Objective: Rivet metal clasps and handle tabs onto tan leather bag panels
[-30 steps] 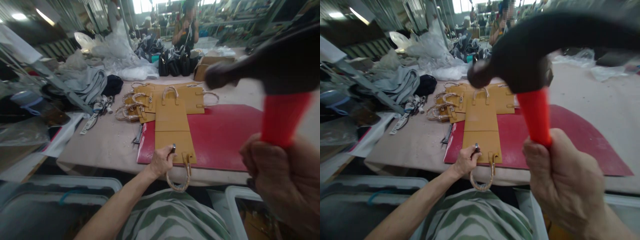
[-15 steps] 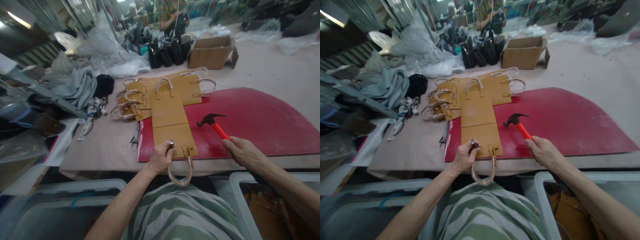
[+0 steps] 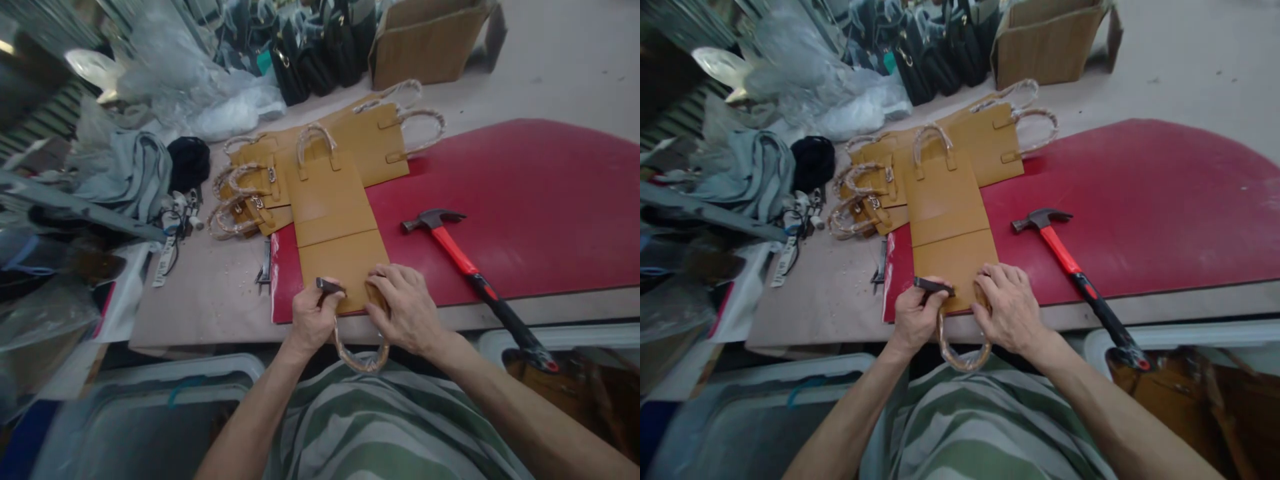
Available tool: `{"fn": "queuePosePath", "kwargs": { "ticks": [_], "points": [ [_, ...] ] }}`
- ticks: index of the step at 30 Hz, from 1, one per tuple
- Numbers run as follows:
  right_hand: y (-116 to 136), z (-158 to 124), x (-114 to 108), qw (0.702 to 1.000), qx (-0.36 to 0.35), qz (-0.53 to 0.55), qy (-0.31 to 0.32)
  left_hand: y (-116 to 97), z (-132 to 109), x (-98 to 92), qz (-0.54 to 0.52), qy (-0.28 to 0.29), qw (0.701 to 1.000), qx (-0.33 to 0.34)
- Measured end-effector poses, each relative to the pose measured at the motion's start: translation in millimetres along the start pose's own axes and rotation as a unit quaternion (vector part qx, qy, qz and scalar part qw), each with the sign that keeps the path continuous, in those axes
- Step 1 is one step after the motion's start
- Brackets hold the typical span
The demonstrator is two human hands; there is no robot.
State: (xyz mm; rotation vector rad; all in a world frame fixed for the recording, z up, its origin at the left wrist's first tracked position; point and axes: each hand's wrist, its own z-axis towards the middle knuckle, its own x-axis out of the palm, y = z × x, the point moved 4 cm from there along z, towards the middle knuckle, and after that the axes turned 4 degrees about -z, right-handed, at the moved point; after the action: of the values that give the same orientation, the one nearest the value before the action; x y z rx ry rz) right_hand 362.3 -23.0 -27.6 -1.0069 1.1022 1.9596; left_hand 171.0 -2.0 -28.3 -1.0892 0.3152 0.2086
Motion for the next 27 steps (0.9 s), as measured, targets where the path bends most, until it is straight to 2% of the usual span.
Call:
{"fn": "queuePosePath", "kwargs": {
  "ticks": [3,4,8,9,12,14,18,22,27],
  "points": [
    [-1.9,-1.7,1.6,1.0,0.004,0.007,-0.004,4.8,-1.3,-1.3,-0.018,-0.017,0.999,-0.039],
    [-2.8,-1.9,1.0,1.0,0.004,0.007,-0.003,4.1,-2.2,-1.6,-0.011,-0.017,0.999,-0.027],
    [-3.7,-1.5,-0.2,1.0,0.01,0.002,-0.001,-4.0,-9.7,0.2,0.035,0.011,0.995,0.094],
    [-3.2,-1.3,-0.1,1.0,0.01,0.001,-0.001,-3.3,-11.4,0.0,0.035,0.007,0.995,0.093],
    [-2.0,-0.7,0.7,1.0,0.007,-0.003,0.002,5.5,-13.0,-3.1,0.015,-0.038,0.999,-0.001],
    [-2.1,-0.8,1.3,1.0,0.005,-0.002,0.005,6.9,-11.4,-2.6,0.012,-0.041,0.999,-0.031],
    [-3.2,-1.2,2.0,1.0,0.006,0.0,0.003,-2.9,-4.2,1.9,0.048,-0.013,0.999,0.013],
    [-3.3,-1.2,1.8,1.0,0.005,0.003,0.002,-7.1,0.4,2.7,0.05,-0.021,0.998,0.014],
    [-3.0,-0.6,1.0,1.0,0.006,-0.005,-0.001,-9.4,2.0,3.9,0.059,0.0,0.998,0.035]
  ]
}}
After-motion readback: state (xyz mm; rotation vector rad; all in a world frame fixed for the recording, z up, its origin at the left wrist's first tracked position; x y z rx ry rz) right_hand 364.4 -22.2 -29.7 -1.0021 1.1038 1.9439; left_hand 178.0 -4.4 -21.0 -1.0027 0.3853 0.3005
